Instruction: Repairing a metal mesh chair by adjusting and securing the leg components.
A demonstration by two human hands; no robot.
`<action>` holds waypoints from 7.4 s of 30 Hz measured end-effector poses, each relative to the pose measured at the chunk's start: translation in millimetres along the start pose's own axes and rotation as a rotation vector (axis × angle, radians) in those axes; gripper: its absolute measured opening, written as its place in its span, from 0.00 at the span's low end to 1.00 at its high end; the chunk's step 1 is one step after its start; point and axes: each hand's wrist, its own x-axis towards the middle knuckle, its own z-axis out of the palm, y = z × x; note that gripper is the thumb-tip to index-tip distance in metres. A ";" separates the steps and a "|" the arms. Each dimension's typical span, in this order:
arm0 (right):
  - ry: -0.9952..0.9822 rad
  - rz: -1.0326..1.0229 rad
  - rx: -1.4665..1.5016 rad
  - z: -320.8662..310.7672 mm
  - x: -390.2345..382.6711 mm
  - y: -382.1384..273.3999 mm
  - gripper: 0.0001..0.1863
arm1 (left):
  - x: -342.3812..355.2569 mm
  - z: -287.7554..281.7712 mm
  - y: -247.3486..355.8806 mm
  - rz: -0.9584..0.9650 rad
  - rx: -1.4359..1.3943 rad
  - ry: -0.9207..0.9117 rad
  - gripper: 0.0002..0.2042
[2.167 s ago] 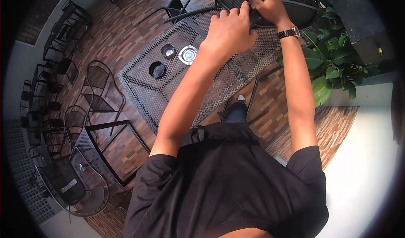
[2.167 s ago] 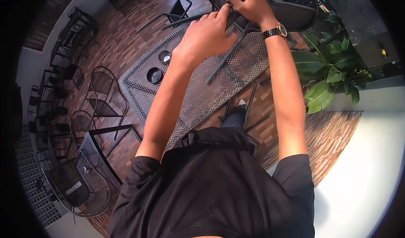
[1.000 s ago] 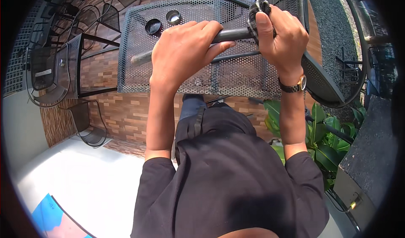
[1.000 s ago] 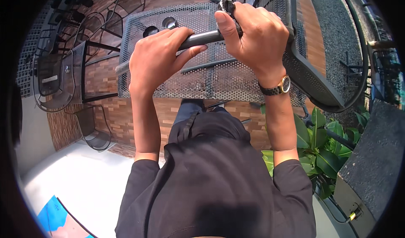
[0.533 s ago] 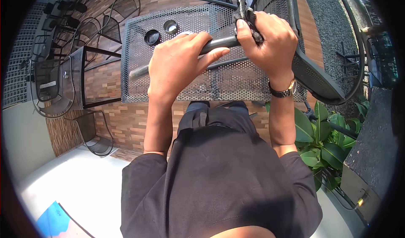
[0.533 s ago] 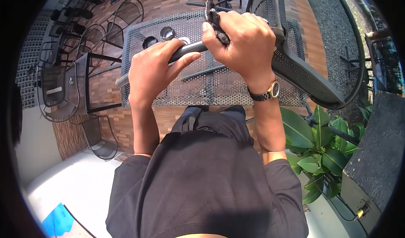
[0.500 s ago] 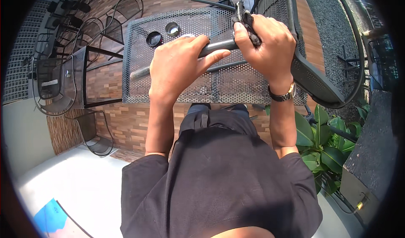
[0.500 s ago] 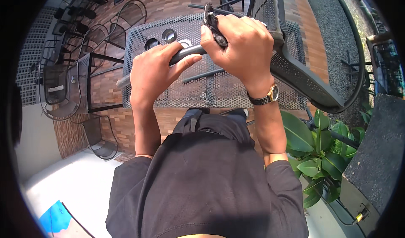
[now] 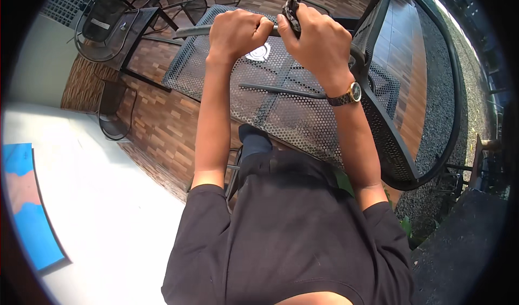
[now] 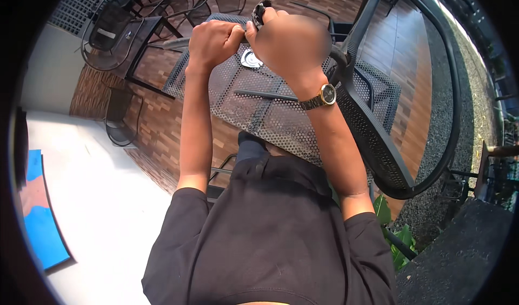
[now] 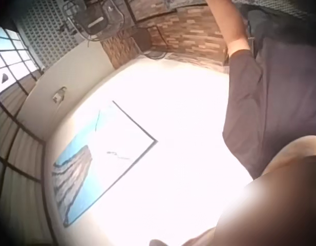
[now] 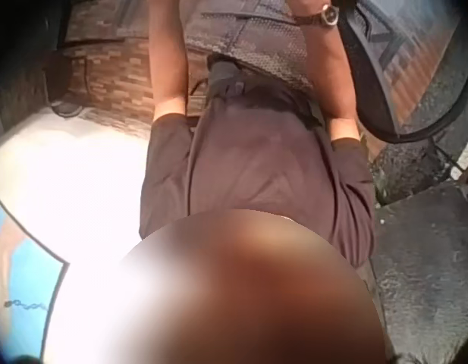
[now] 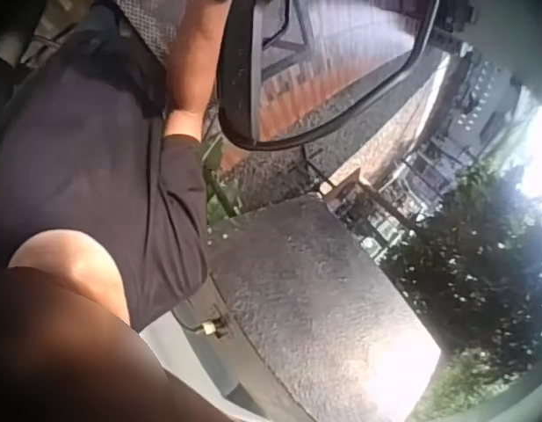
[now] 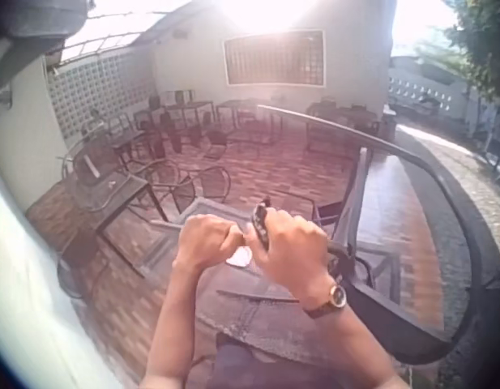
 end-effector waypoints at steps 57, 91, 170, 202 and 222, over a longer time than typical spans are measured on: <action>0.178 -0.184 0.016 -1.0 -46.9 35.3 0.13 | -30.0 36.0 1.3 0.057 0.086 0.343 0.15; 0.059 -0.009 0.082 -31.4 -79.0 20.9 0.14 | -54.8 42.8 4.4 -0.108 0.144 0.323 0.14; 0.211 0.272 0.126 -14.4 -54.1 6.3 0.14 | -36.1 -5.4 -6.1 0.141 -0.019 0.250 0.15; 0.105 -0.049 0.019 -61.5 -82.1 40.3 0.12 | -59.4 7.5 64.7 0.155 0.054 0.269 0.18; 0.193 0.015 -0.103 -40.0 -67.8 13.5 0.11 | -61.2 3.3 56.0 0.121 0.032 0.262 0.18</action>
